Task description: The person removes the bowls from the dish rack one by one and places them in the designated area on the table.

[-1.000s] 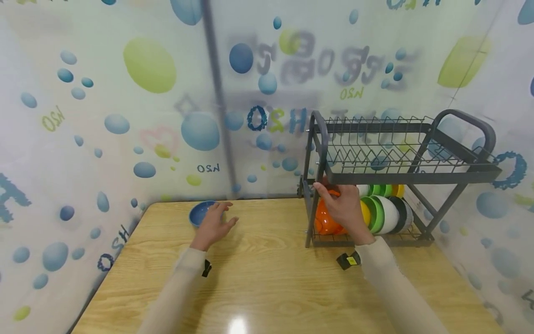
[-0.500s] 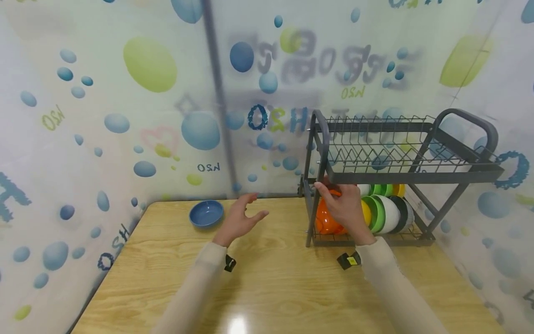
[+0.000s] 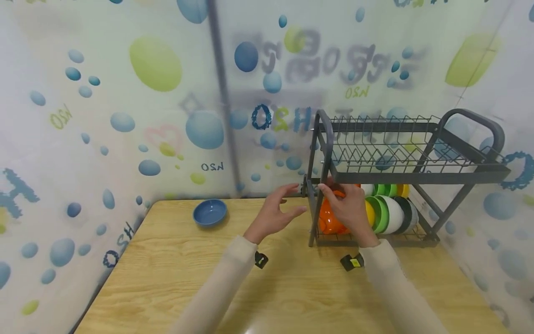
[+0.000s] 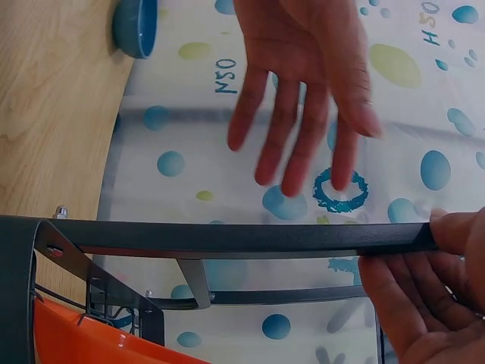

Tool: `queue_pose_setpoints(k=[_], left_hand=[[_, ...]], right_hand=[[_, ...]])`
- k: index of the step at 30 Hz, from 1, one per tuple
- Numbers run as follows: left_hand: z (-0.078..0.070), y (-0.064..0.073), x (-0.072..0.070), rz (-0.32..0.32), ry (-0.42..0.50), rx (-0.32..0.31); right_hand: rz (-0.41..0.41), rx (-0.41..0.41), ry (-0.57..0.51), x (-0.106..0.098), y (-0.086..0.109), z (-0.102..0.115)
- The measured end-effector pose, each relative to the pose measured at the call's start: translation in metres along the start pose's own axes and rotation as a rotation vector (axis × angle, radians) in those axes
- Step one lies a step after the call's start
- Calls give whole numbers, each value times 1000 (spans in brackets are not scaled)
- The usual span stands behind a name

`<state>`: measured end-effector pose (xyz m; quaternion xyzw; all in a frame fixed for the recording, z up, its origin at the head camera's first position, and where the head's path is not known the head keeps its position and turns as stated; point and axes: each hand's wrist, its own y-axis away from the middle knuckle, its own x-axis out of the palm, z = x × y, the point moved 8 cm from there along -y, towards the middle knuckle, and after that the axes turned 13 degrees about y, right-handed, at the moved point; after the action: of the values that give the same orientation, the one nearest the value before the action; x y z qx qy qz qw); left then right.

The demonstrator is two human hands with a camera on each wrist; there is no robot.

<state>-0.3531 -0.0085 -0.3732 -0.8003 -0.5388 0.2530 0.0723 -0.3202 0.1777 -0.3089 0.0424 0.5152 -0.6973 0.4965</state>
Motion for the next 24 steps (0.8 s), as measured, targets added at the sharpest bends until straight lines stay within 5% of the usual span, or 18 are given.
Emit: queue_pose_setpoints(k=[8,17,24], left_hand=[[-29,-15,21,22,49,73],[-56,-29,35,16,110,163],[-60,-39,37,-36,131,141]], right_hand=[[58,78,-26,-2,1,-9],[103,72,44,-21,0,-29],[90,70,119,-39,4,-52]])
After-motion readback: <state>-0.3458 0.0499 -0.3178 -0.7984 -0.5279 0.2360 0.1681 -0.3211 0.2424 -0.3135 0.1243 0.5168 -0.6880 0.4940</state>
